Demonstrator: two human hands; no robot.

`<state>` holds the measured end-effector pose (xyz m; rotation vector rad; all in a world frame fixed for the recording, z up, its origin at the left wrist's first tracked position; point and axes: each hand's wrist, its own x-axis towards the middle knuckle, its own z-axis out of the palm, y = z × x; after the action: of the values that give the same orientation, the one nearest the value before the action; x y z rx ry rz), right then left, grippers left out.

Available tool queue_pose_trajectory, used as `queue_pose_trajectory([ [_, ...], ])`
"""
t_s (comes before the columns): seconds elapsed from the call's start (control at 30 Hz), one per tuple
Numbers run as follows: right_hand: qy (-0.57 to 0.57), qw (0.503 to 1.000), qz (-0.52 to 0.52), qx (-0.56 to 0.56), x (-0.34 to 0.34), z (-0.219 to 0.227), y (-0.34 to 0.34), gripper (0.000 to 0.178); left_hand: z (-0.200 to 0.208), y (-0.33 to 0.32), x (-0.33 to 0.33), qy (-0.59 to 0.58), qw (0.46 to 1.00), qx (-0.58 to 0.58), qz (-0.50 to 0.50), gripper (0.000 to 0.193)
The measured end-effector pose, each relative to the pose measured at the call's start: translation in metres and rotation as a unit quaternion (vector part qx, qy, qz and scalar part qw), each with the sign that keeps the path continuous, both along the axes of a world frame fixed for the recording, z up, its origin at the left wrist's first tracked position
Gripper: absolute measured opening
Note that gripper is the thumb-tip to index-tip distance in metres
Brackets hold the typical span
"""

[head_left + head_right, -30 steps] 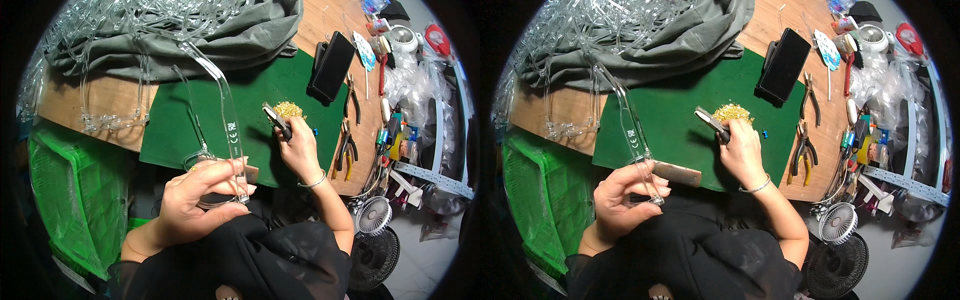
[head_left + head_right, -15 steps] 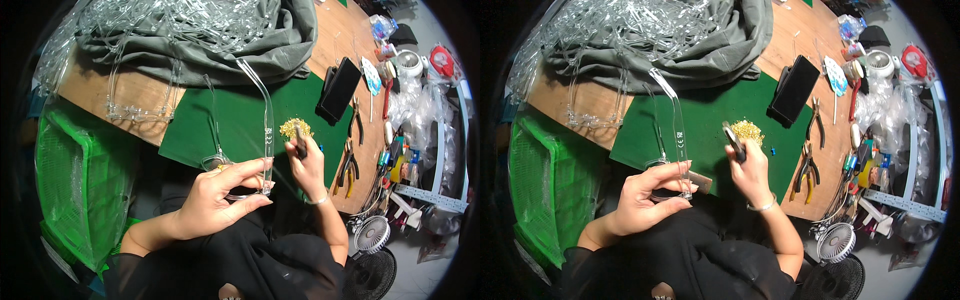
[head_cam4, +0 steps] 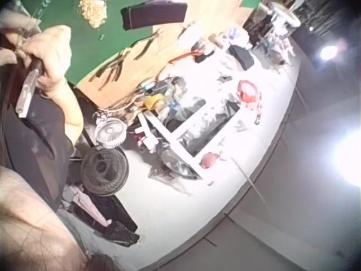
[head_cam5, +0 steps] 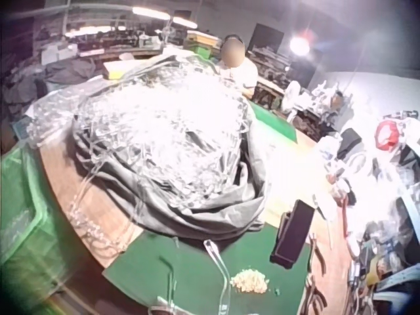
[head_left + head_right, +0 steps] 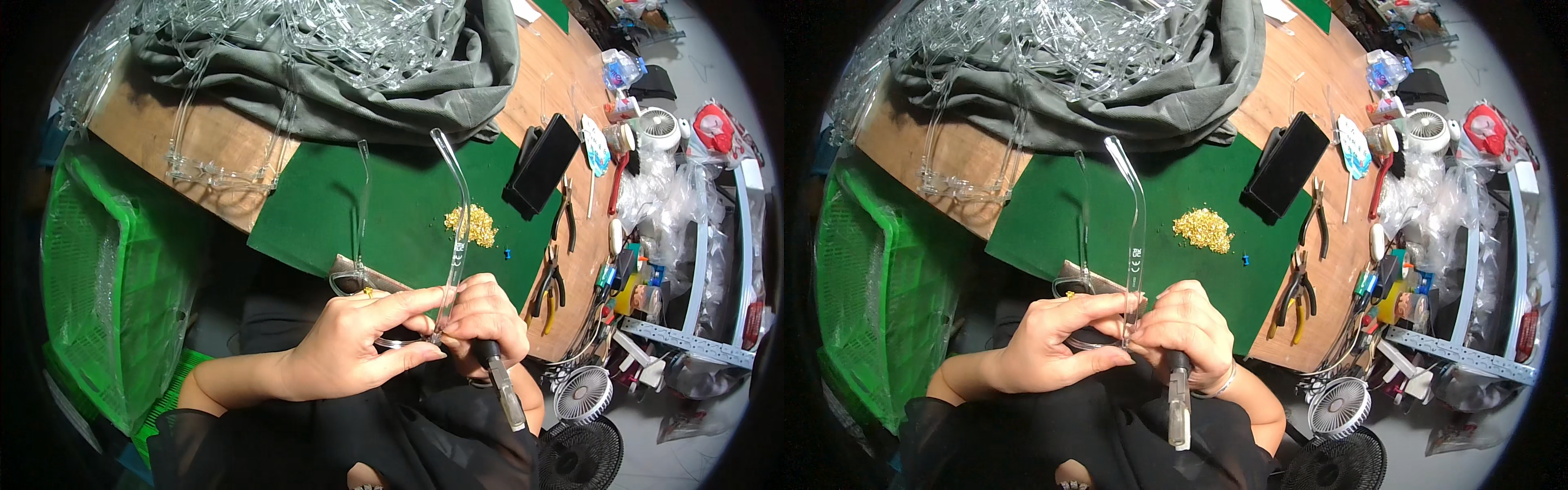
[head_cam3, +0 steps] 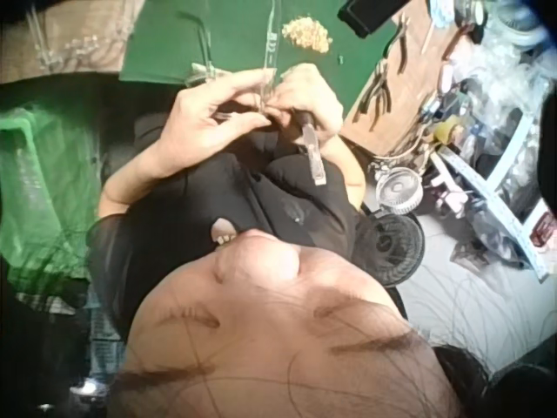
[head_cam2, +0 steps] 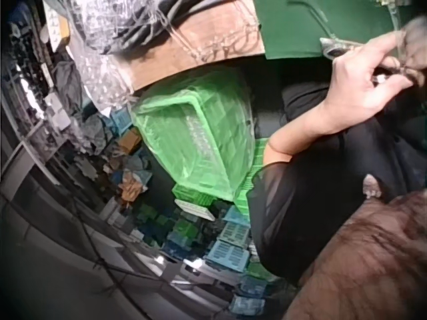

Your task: The person uses pliers to bend and adjust the arms of a clear plastic eyeglass frame. They repeatedly grip and twist the temple arms, then place the frame on the table and pick up another one to continue the same adjustments.

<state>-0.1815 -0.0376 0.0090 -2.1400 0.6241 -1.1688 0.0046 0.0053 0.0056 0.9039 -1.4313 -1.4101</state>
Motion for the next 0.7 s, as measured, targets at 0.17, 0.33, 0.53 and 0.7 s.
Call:
queue_pose_trajectory([
  [0.17, -0.020, 0.999, 0.004, 0.039, 0.0010, -0.0034, 0.0010, 0.018, -0.0013, -0.0015, 0.0007, -0.008, 1.000, -0.024, 0.012, 0.055],
  [0.33, -0.024, 0.998, 0.025, 0.059, 0.0023, 0.0001, -0.0011, 0.017, -0.0059, -0.0010, 0.0004, -0.008, 0.999, -0.051, 0.018, 0.057],
  [0.53, -0.012, 0.996, 0.053, 0.065, -0.0004, 0.0025, -0.0041, 0.016, -0.0060, -0.0008, 0.0014, -0.014, 0.998, -0.058, 0.013, 0.057],
  [0.7, -0.016, 0.993, 0.081, 0.086, -0.0011, 0.0033, -0.0069, 0.014, -0.0073, 0.0000, 0.0008, -0.013, 0.997, -0.070, 0.019, 0.057],
])
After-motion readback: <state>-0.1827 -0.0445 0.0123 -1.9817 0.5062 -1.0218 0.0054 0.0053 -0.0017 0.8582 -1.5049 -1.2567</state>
